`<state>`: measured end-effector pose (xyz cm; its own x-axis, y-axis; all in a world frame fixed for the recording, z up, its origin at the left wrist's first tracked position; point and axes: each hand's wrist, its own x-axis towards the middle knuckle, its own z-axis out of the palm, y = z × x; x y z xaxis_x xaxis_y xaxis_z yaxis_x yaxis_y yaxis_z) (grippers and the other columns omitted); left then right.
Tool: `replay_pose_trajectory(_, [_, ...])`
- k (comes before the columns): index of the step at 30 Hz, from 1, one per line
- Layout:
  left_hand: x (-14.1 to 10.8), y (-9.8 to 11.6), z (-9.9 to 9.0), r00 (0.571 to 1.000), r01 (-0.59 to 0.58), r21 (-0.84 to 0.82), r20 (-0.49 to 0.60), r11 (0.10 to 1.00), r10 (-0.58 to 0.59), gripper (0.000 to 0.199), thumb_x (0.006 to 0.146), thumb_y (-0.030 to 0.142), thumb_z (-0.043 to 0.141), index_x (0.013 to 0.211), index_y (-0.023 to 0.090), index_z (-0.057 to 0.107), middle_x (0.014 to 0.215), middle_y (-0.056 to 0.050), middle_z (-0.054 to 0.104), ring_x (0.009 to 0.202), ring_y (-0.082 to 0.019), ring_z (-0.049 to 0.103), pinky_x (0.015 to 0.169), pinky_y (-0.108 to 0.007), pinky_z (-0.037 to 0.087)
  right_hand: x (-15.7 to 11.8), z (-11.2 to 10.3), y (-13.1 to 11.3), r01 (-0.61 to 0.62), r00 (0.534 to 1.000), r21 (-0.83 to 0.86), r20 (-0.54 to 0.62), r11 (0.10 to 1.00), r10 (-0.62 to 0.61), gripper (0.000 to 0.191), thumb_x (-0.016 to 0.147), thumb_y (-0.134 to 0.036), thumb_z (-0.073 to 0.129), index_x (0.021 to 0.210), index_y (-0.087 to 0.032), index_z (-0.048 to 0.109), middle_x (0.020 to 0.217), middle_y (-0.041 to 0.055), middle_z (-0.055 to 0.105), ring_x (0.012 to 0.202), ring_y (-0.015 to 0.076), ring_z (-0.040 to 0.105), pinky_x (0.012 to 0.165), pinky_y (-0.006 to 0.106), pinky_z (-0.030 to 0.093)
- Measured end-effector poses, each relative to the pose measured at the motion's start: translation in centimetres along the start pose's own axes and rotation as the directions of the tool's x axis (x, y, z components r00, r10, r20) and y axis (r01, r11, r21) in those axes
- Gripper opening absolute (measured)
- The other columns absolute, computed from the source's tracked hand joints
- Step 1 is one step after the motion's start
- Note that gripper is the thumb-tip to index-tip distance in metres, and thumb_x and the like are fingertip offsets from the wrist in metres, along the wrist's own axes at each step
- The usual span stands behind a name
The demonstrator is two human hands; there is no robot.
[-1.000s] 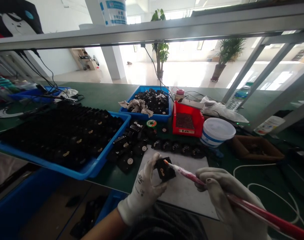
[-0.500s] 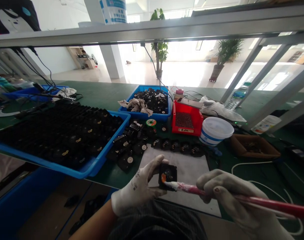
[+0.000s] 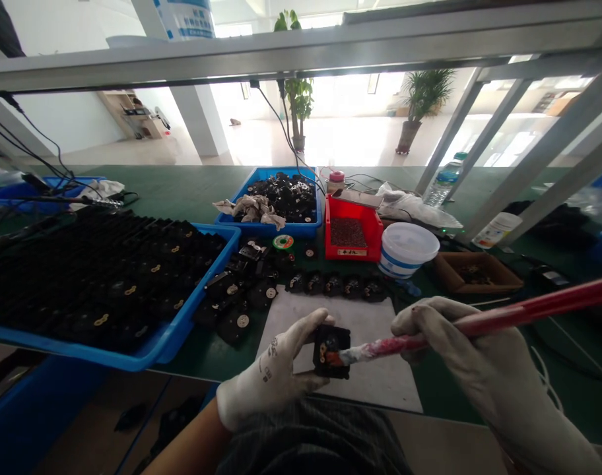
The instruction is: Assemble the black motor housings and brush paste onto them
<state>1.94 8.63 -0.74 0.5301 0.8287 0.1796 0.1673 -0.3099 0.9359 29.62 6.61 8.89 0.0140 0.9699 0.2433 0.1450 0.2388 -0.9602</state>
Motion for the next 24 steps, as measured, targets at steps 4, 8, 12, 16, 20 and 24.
replay_pose_trajectory(4, [0.1, -1.0, 0.5, 0.993, 0.072, -0.085, -0.086, 0.994, -0.079, 0.096, 0.079, 0.008, 0.08, 0.163, 0.028, 0.038, 0.158, -0.014, 0.056, 0.145, -0.033, 0.056, 0.122, -0.052, 0.048, -0.5, -1.1, -0.5, 0.033, 0.948, -0.012, -0.316, 0.999, -0.035, 0.033, 0.099, -0.047, 0.075, 0.08, -0.02, 0.078, 0.077, 0.006, 0.075, 0.057, 0.0173, 0.068, 0.051, 0.023, 0.06])
replay_pose_trajectory(8, [0.0, -2.7, 1.0, 0.979, 0.116, -0.061, -0.159, 0.991, -0.125, 0.094, 0.079, 0.009, 0.073, 0.164, 0.024, 0.036, 0.159, -0.014, 0.055, 0.149, -0.032, 0.052, 0.125, -0.052, 0.044, 2.7, -3.8, -0.4, 0.134, 0.764, -0.176, -0.608, 0.975, -0.214, 0.027, 0.105, -0.031, 0.065, 0.083, -0.018, 0.074, 0.083, 0.0054, 0.073, 0.064, 0.0156, 0.068, 0.06, 0.023, 0.057])
replay_pose_trajectory(12, [0.1, -4.5, 1.4, 0.977, 0.116, 0.047, -0.186, 0.992, -0.105, 0.089, 0.081, 0.021, 0.076, 0.162, 0.021, 0.038, 0.153, -0.015, 0.06, 0.145, -0.034, 0.056, 0.124, -0.057, 0.044, 9.0, -7.7, 1.7, -0.048, 0.73, -0.207, -0.675, 0.977, -0.107, 0.021, 0.105, -0.029, 0.067, 0.088, -0.016, 0.072, 0.071, 0.0026, 0.069, 0.056, 0.0141, 0.064, 0.054, 0.023, 0.053])
replay_pose_trajectory(16, [0.2, -5.5, 1.7, 0.98, 0.111, 0.092, -0.177, 0.989, -0.094, 0.089, 0.082, 0.024, 0.075, 0.162, 0.025, 0.037, 0.153, -0.014, 0.061, 0.145, -0.034, 0.057, 0.122, -0.056, 0.047, 14.6, -9.6, 4.5, -0.244, 0.799, -0.167, -0.593, 0.955, 0.1, 0.023, 0.105, -0.019, 0.07, 0.083, -0.013, 0.066, 0.063, -0.0059, 0.061, 0.046, 0.0084, 0.055, 0.046, 0.018, 0.049])
replay_pose_trajectory(20, [0.0, -6.3, 1.8, 0.974, 0.118, 0.128, -0.207, 0.985, -0.09, 0.089, 0.082, 0.025, 0.075, 0.162, 0.027, 0.037, 0.153, -0.012, 0.062, 0.144, -0.034, 0.058, 0.12, -0.056, 0.049, 17.9, -9.4, 6.8, -0.376, 0.834, -0.098, -0.47, 0.921, 0.291, 0.019, 0.106, -0.025, 0.072, 0.093, -0.012, 0.067, 0.074, -0.0043, 0.064, 0.051, 0.0076, 0.058, 0.047, 0.017, 0.05])
replay_pose_trajectory(24, [-0.1, -7.0, 1.8, 0.975, 0.093, 0.12, -0.214, 0.988, -0.066, 0.091, 0.084, 0.026, 0.076, 0.164, 0.028, 0.034, 0.152, -0.013, 0.063, 0.142, -0.035, 0.06, 0.119, -0.056, 0.05, 18.9, -10.0, 8.2, -0.392, 0.827, 0.011, -0.434, 0.92, 0.357, 0.019, 0.107, -0.029, 0.069, 0.099, -0.012, 0.068, 0.08, -0.0024, 0.066, 0.056, 0.0091, 0.061, 0.05, 0.019, 0.053])
